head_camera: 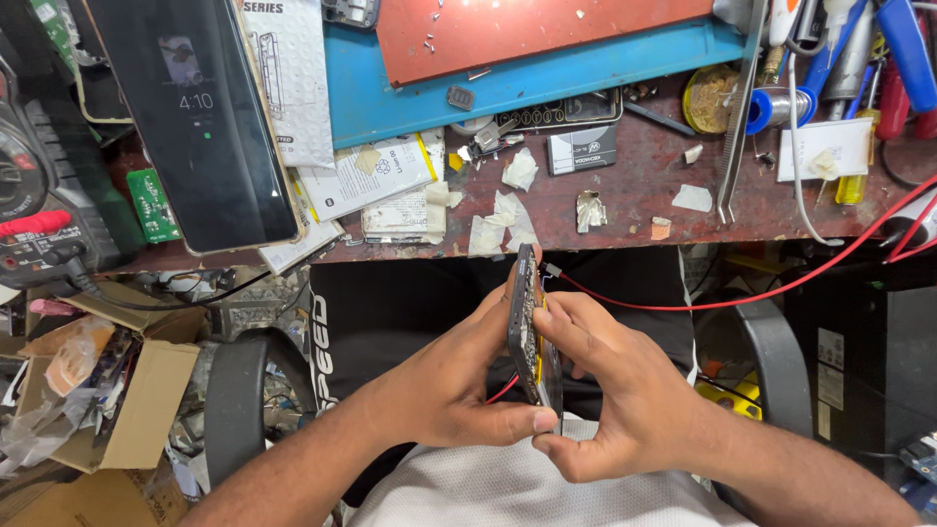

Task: The person pries open the back cover of a smartphone by hand, working around the frame edge, and holds the opened phone to view its internal battery and circuit board. They continue manipulating the opened device and its components at the bench.

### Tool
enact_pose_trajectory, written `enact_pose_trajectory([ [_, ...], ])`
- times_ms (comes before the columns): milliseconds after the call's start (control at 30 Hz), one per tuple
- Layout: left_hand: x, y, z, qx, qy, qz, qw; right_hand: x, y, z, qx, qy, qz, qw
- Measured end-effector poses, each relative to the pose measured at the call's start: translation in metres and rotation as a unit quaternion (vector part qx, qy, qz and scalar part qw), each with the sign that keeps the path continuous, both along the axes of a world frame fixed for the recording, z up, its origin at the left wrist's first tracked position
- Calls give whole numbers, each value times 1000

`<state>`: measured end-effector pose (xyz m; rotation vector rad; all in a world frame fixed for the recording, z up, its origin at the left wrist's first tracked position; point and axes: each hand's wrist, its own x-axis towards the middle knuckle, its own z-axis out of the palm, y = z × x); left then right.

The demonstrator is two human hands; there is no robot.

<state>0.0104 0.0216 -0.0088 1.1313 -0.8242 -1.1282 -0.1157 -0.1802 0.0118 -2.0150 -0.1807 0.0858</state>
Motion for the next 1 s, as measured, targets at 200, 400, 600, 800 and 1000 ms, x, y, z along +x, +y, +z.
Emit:
enact_pose_trajectory([
  [200,0,-3,5,15,-20,17,1000,-1,-3,-2,23,9,8,1000],
  [400,-22,-15,33,105,54,166,979,-10,-11,-30,284,184,50,940],
  [600,-23,-18,47,238,-117,224,938,-27,-23,-70,295,174,69,937],
  [800,-25,-19,47,238,-129,216,938,-47,-40,-87,305,193,50,931],
  [1000,-26,-22,43,212,-122,219,945,-50,-47,-89,227,101,59,967],
])
